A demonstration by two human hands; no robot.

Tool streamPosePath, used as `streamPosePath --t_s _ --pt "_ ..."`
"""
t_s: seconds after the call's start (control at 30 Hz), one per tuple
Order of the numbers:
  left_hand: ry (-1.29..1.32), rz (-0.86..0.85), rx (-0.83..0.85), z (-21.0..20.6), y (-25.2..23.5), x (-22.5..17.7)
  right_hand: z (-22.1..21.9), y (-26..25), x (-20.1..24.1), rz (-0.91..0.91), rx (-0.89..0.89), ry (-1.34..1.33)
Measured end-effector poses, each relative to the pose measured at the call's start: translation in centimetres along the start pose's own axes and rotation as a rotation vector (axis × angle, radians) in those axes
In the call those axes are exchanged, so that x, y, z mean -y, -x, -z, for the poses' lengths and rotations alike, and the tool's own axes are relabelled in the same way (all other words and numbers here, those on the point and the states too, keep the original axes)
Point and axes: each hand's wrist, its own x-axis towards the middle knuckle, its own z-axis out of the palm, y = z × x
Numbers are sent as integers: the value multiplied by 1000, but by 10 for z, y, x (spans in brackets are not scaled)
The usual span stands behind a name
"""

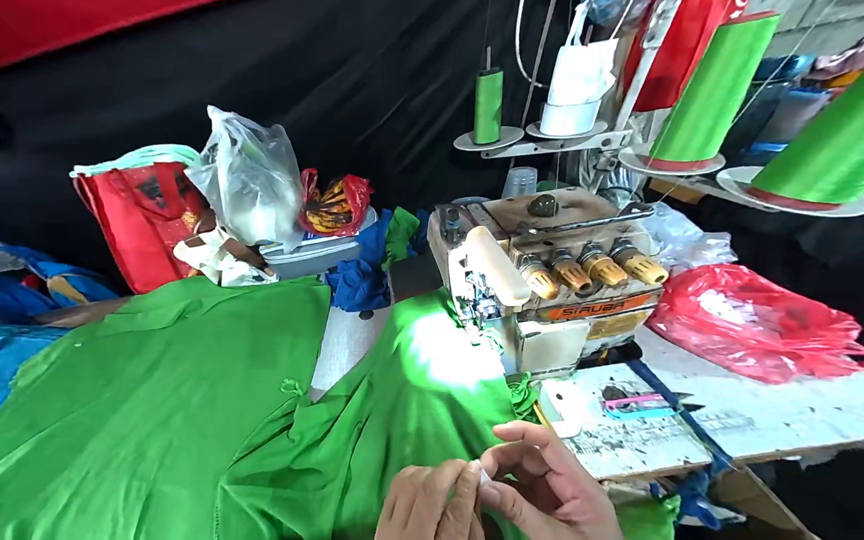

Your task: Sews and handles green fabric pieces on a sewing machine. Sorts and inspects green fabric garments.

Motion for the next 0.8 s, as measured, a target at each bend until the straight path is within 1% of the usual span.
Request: streamPosePath --t_s 0.1,0.17,0.2,0.27,0.37,0.4,0.43,0.5,0.57,0.8 --pt "28 17 31 -1 1 -3 1 0 1 -14 -23 -14" --pt "186 123 55 3 -2 -7 4 -1 0 18 -9 35" --pt "298 210 68 7 -5 -9 7 -1 -2 69 -2 98" --pt "550 429 114 15 -12 -13 13 -1 -5 255 7 294" --pt "960 791 269 28 -22 -14 22 -4 -5 525 31 554" --pt "1086 873 309 29 -24 -14 24 -5 -6 589 41 605" --pt "1187 921 334 30 -25 -13 27 -5 -8 654 55 651" --pt "1302 946 360 29 -25 -11 30 -5 -14 787 72 700" --pt "1348 930 361 27 -24 -9 32 -3 -16 865 91 741" --pt "1268 887 398 26 -21 -7 36 1 -14 928 112 825"
